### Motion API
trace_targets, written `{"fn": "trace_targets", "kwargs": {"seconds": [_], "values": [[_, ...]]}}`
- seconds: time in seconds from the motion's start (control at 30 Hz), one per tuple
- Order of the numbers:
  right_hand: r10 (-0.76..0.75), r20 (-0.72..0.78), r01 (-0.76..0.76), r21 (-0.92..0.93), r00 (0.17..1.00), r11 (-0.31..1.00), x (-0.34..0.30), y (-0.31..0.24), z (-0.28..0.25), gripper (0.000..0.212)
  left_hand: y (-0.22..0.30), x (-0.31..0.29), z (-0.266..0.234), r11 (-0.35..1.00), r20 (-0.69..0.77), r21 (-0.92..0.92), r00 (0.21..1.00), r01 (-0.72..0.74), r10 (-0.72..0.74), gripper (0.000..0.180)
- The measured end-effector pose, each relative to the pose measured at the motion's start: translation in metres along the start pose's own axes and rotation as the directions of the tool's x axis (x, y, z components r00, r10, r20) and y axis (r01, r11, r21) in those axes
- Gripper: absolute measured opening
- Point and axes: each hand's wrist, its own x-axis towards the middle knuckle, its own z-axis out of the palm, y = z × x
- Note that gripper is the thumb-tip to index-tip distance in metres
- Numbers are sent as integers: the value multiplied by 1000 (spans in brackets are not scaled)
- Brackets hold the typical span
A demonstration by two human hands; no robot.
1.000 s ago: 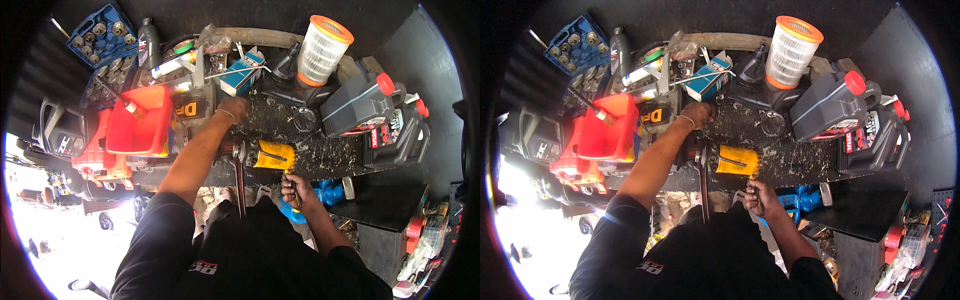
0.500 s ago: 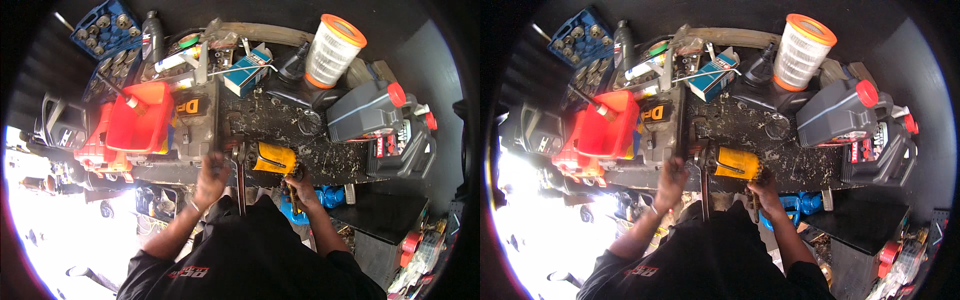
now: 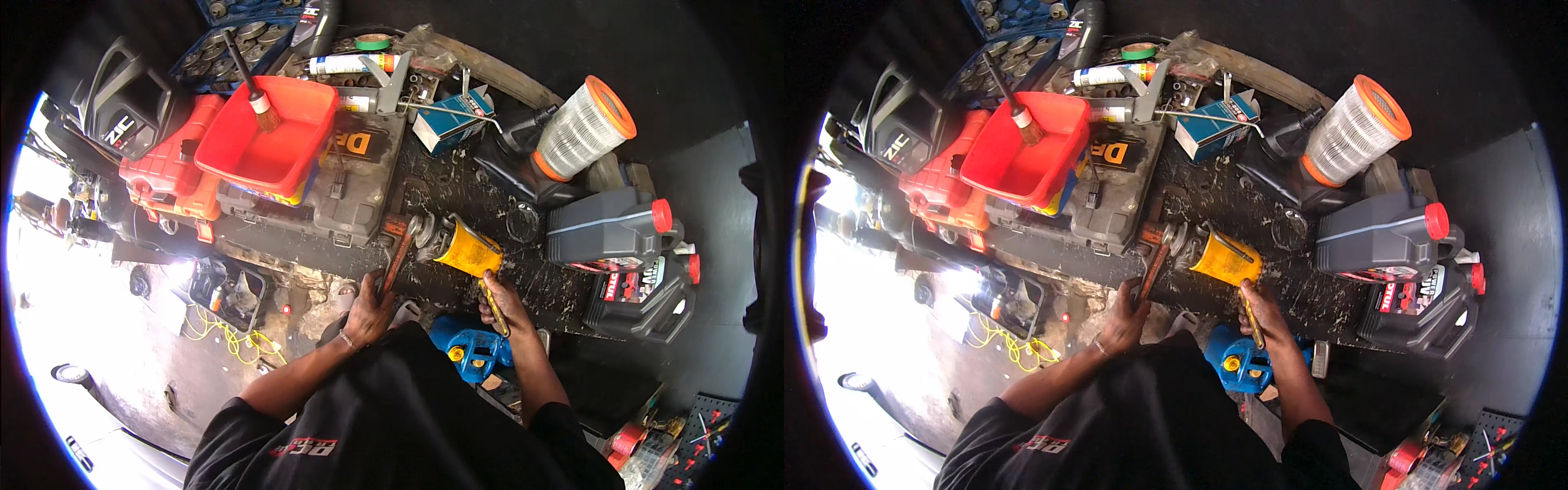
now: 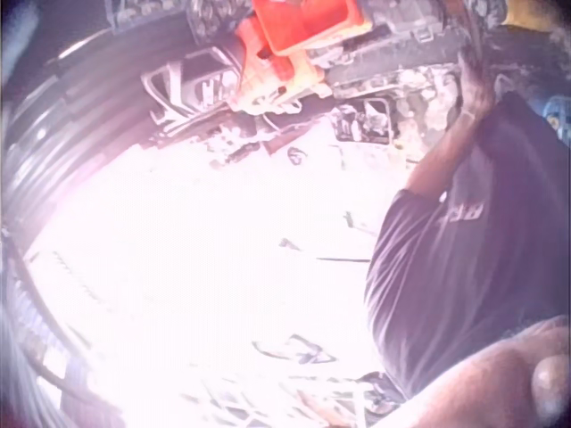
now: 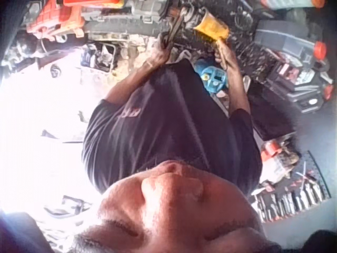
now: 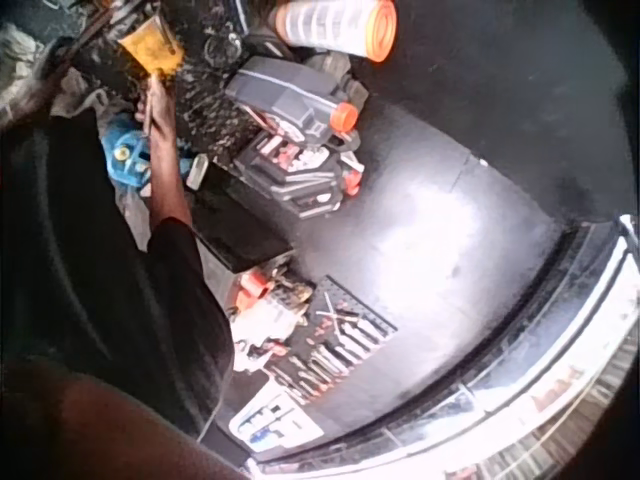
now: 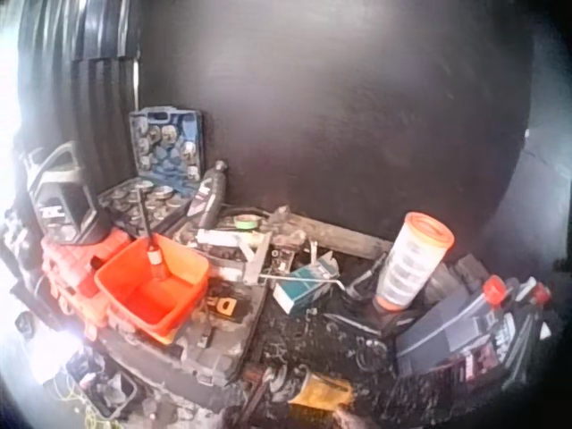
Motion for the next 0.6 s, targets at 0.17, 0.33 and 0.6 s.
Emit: {"fn": "trace_targets", "kwargs": {"seconds": [0.17, 0.33, 0.6], "values": [[64, 9, -64, 117, 998, 991, 1, -9, -5, 40, 17, -34, -27, 997, 58, 27, 996, 67, -69, 50], [32, -4, -31, 160, 999, 987, 4, -17, -6, 38, 31, -59, -32, 996, 100, 15, 991, 92, -93, 49], [-17, -46, 17, 4, 999, 1000, 8, -38, 4, 38, 55, -58, -9, 996, 18, -27, 996, 86, -85, 53]]}}
